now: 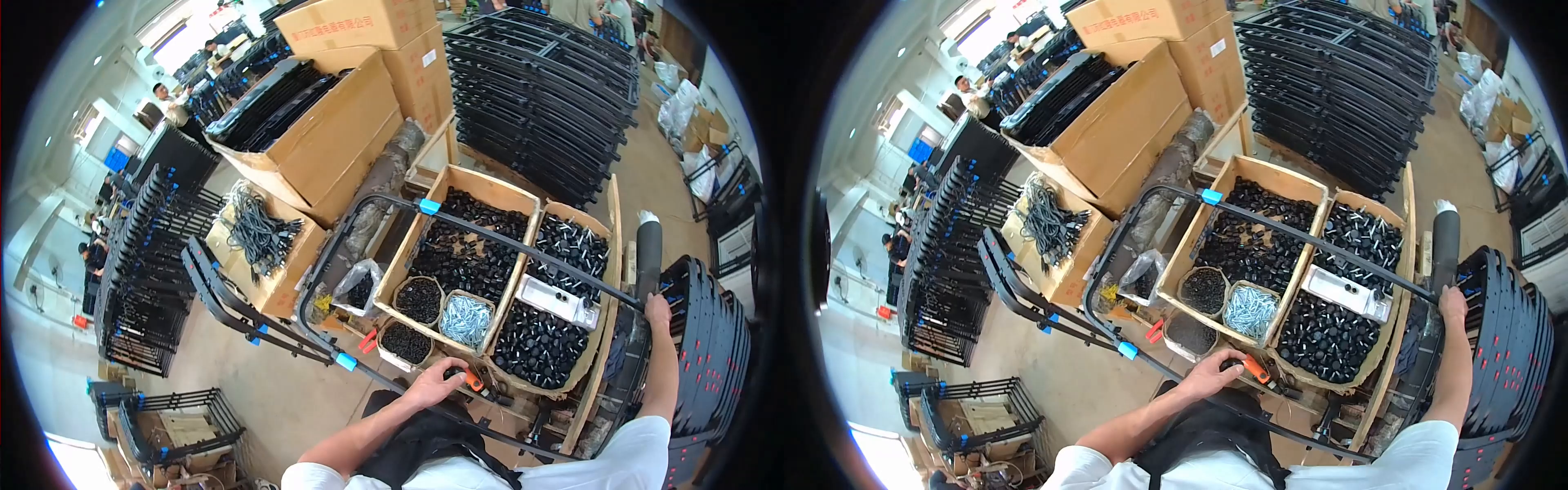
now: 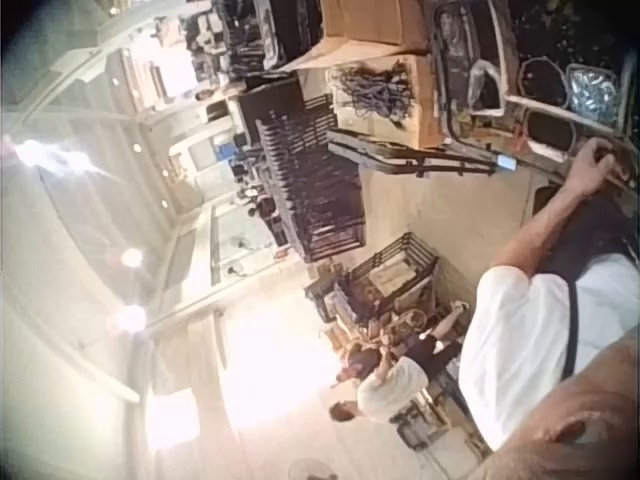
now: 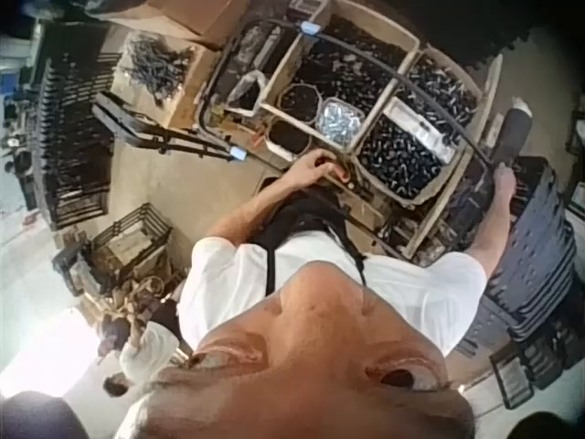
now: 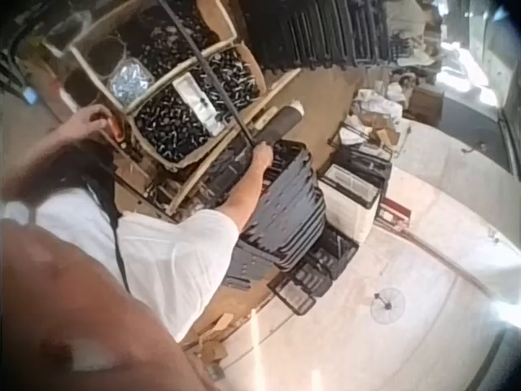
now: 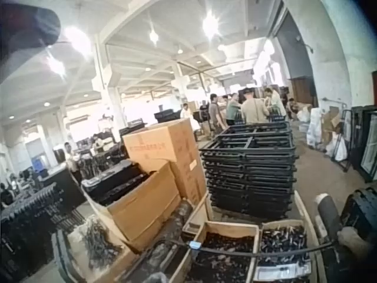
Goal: Assembling plastic casings with wiring and internal components using an electric screwdriver.
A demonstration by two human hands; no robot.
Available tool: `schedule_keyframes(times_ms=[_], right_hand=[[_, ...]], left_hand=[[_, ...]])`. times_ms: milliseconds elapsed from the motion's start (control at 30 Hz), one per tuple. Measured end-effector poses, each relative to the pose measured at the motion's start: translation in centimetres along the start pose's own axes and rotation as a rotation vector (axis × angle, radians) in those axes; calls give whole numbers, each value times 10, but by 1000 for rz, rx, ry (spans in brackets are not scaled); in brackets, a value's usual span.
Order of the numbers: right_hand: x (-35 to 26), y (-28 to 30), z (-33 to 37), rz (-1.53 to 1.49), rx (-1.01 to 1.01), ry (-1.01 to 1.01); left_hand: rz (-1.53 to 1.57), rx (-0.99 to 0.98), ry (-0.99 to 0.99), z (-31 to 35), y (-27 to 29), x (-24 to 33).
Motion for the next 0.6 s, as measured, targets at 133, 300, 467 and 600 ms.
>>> schedule_keyframes(times_ms=[133,300,467,600], right_hand=[[-20,32,9,-6,71,-88],[-53,-9,0,202,-88,137],[40,-4,-16,4,77,-62],[-31,-22,-9,468,16,336]], left_hand=[[-32,72,-44,4,7,8],[-3,57,2,2,5,5],[7,51,-72,0,-2,21],[-63,108,-125,-12,-6,19]])
Point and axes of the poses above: each hand's wrist, its own z-axis away from the middle knuckle, its own y-axis out of the back of the hand, x = y × z, the point moved 5 cm from there along -z, towards the middle knuckle, and after that the axes turned 4 degrees about z, right-handed, at the moved point
